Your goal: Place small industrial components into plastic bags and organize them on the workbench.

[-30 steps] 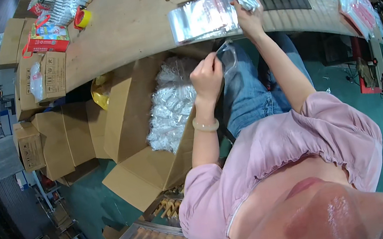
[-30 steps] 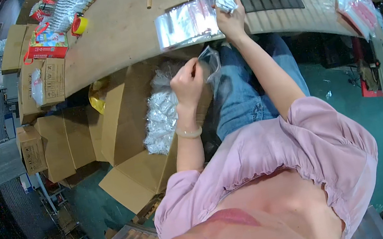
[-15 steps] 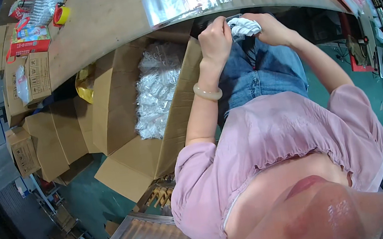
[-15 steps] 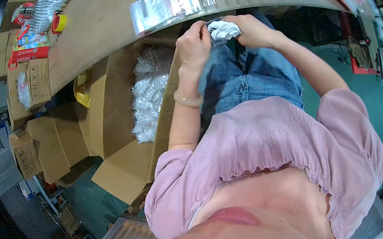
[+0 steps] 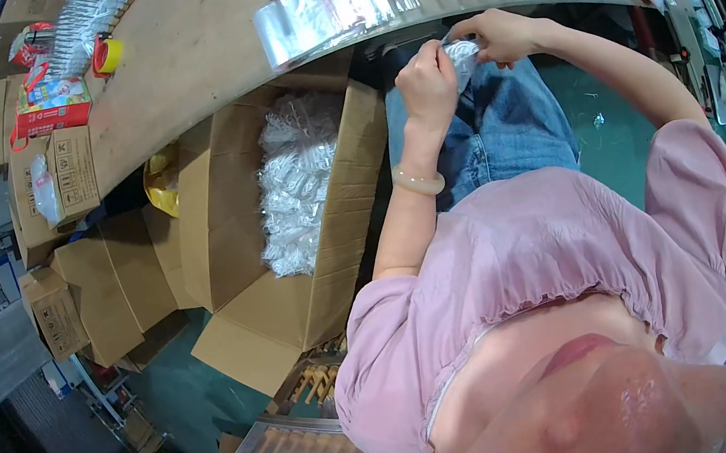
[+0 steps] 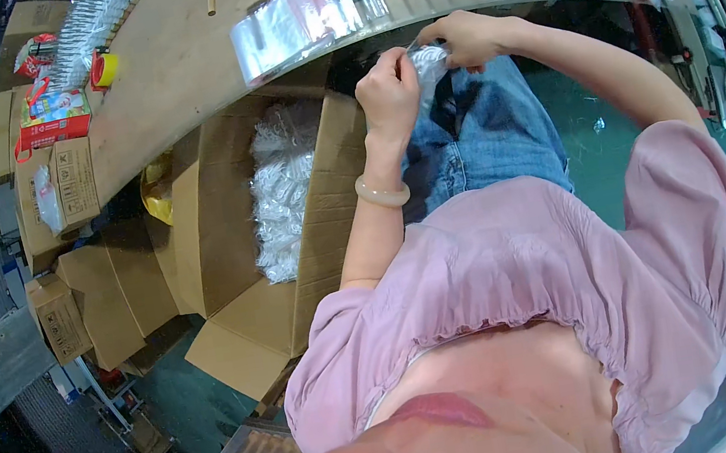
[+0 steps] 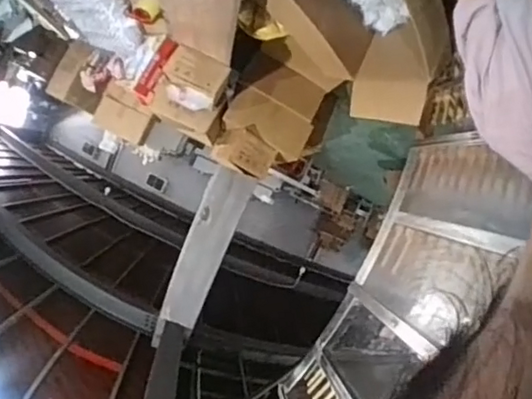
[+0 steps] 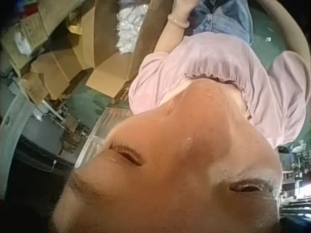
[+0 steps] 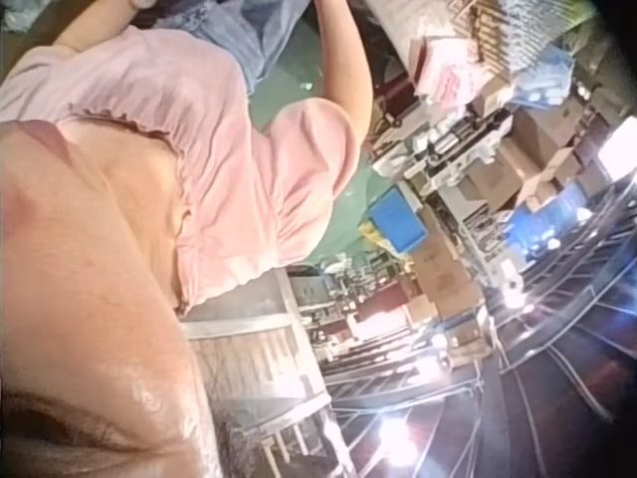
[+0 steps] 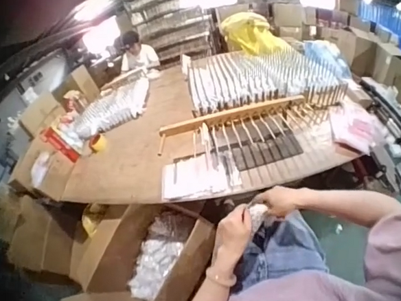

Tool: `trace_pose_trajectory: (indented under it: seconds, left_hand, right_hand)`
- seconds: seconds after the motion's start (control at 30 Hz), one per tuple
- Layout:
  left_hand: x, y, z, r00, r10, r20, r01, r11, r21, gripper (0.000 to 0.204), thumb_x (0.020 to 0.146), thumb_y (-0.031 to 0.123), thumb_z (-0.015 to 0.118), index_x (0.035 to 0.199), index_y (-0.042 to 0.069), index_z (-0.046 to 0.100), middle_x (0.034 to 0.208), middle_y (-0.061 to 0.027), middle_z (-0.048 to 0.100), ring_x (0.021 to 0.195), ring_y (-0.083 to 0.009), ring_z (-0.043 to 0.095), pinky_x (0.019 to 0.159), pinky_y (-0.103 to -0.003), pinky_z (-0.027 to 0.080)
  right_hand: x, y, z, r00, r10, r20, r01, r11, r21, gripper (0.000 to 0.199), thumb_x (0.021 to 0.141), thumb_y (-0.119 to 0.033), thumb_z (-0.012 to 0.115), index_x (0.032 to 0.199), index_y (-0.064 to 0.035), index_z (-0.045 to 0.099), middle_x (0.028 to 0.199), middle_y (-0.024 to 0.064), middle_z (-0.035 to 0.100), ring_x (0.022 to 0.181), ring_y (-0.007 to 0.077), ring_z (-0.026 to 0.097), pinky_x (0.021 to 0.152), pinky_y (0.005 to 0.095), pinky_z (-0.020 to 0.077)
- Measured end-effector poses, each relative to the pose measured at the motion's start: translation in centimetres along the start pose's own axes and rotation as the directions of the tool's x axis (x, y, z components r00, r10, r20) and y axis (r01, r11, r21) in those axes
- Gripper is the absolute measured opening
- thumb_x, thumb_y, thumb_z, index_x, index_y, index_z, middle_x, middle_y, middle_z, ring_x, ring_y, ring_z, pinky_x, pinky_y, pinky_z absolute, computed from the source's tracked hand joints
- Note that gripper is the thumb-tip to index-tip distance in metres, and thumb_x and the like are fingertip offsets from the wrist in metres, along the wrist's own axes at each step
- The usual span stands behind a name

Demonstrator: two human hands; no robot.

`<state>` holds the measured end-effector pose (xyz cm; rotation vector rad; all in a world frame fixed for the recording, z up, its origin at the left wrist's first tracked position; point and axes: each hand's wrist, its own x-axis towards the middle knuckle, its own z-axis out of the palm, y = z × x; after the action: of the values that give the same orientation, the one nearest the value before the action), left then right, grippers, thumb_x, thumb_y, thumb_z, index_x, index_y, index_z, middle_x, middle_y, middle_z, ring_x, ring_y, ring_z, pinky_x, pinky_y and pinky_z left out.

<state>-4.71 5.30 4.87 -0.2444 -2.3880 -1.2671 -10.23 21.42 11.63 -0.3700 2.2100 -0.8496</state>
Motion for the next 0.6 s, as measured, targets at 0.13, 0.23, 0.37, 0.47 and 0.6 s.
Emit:
trace_pose_trajectory:
  seconds: [0.13, 0.23, 0.37, 0.47, 0.6]
  left_hand:
    - [0.0, 0.0, 0.4, 0.999, 0.016, -0.032, -0.016, 1.000, -0.005, 0.010, 0.081, 0.008, 0.061, 0.086, 0.003, 0.067, 0.070, -0.0178, 0.063, 0.063, -0.0337, 0.064, 0.057, -0.038, 0.051]
    - [0.2, -0.4, 0.2, 0.999, 0.031, -0.026, -0.031, 0.999, -0.014, 0.010, 0.080, 0.009, 0.062, 0.087, 0.003, 0.067, 0.072, -0.0172, 0.064, 0.064, -0.0330, 0.064, 0.058, -0.037, 0.051]
    - [0.8, -1.7, -1.7, 0.964, 0.204, 0.168, -0.199, 0.979, -0.048, 0.011, 0.079, 0.010, 0.066, 0.088, 0.005, 0.068, 0.079, -0.0148, 0.065, 0.070, -0.0299, 0.065, 0.060, -0.035, 0.051]
    - [0.8, -2.5, -3.6, 0.831, 0.326, 0.451, -0.351, 0.936, -0.029, 0.014, 0.078, 0.013, 0.069, 0.091, 0.007, 0.068, 0.084, -0.0115, 0.066, 0.075, -0.0257, 0.065, 0.062, -0.033, 0.051]
    - [0.2, -4.2, -5.5, 0.795, 0.371, 0.479, -0.457, 0.887, 0.071, 0.016, 0.077, 0.011, 0.070, 0.093, 0.010, 0.069, 0.089, -0.0080, 0.067, 0.080, -0.0230, 0.064, 0.064, -0.032, 0.052]
  right_hand:
    - [0.0, 0.3, -0.5, 0.995, -0.095, -0.023, 0.088, 0.973, -0.213, 0.046, 0.073, 0.002, 0.060, 0.118, -0.0058, 0.058, 0.078, 0.0128, 0.064, 0.067, 0.0220, 0.063, 0.056, 0.0329, 0.0513]
    - [0.7, 1.7, -0.7, 0.961, -0.275, -0.028, 0.235, 0.867, -0.439, 0.040, 0.072, 0.002, 0.058, 0.112, -0.0059, 0.061, 0.081, 0.0120, 0.063, 0.072, 0.0232, 0.061, 0.062, 0.0321, 0.0505]
    - [1.7, 3.1, -0.6, 0.518, -0.841, 0.155, 0.443, 0.109, -0.890, 0.033, 0.071, -0.007, 0.060, 0.104, -0.0062, 0.064, 0.088, 0.0106, 0.061, 0.086, 0.0256, 0.057, 0.075, 0.0326, 0.0486]
    - [1.8, 3.1, -0.8, 0.753, -0.524, 0.398, 0.547, 0.163, -0.821, 0.033, 0.072, -0.015, 0.058, 0.103, -0.0075, 0.065, 0.092, 0.0091, 0.058, 0.096, 0.0238, 0.053, 0.080, 0.0314, 0.0465]
    - [1.0, 3.7, -2.0, 0.794, -0.518, 0.318, 0.542, 0.366, -0.757, 0.028, 0.074, -0.009, 0.061, 0.101, -0.0057, 0.065, 0.095, 0.0094, 0.059, 0.094, 0.0264, 0.055, 0.079, 0.0335, 0.0479]
